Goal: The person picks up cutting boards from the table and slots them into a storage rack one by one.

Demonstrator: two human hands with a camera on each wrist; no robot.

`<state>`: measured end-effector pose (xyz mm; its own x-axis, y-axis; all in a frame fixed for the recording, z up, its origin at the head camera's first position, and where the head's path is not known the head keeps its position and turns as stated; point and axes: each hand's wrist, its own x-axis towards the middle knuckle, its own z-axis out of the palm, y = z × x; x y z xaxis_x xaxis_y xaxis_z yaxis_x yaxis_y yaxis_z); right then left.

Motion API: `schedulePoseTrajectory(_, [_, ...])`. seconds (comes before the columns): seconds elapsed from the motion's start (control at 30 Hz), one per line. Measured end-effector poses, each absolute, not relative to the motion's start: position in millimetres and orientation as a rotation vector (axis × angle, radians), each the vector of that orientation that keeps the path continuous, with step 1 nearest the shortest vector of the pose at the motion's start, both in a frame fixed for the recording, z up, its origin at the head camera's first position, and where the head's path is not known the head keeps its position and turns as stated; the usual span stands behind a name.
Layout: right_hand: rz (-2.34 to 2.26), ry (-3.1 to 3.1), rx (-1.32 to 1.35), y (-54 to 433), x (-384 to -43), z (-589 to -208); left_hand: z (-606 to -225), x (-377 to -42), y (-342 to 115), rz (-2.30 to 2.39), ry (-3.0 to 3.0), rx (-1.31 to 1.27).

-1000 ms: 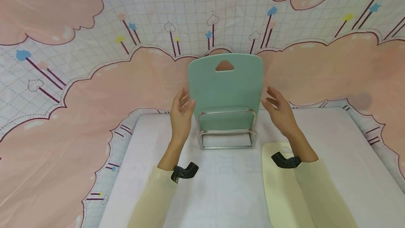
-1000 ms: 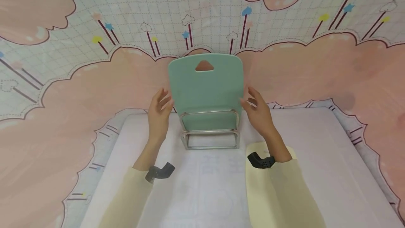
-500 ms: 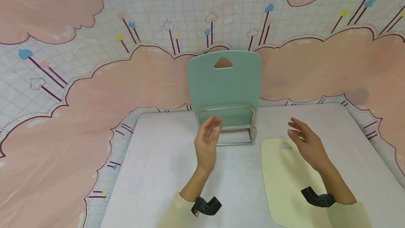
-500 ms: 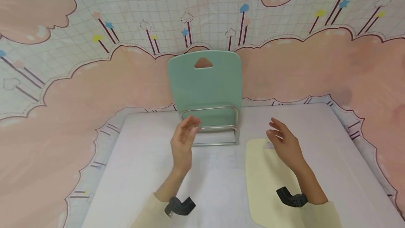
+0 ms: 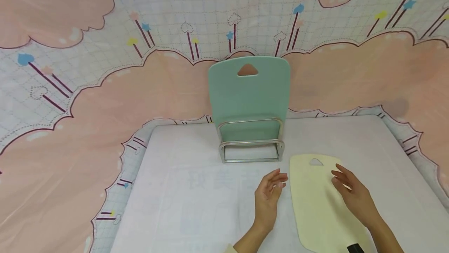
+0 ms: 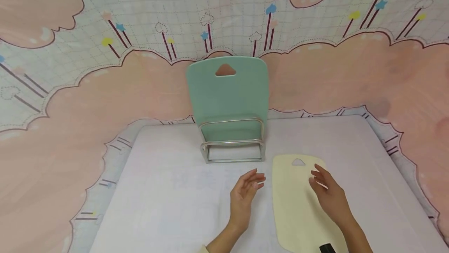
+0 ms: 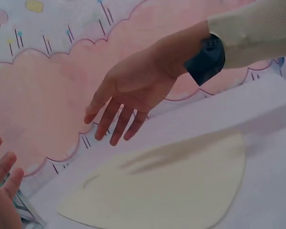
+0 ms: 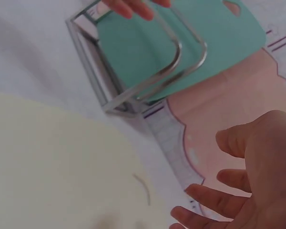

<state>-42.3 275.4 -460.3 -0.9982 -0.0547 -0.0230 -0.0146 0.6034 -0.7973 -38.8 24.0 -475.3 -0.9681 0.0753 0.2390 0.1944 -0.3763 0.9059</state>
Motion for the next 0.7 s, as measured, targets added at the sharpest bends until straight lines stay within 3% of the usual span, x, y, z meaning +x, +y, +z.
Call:
schedulePoseTrajectory(0.43, [-1.353, 2.774, 0.24, 277.0, -14.9, -507.0, -522.2, -23.6, 57.6, -2.475, -2.151, 0.206])
schedulePoseTrajectory(0.7, [-1.385, 2.629, 0.521, 284.9, -11.8, -519.8, -528.6, -31.1, 66.3, -2.346, -2.215, 0.316])
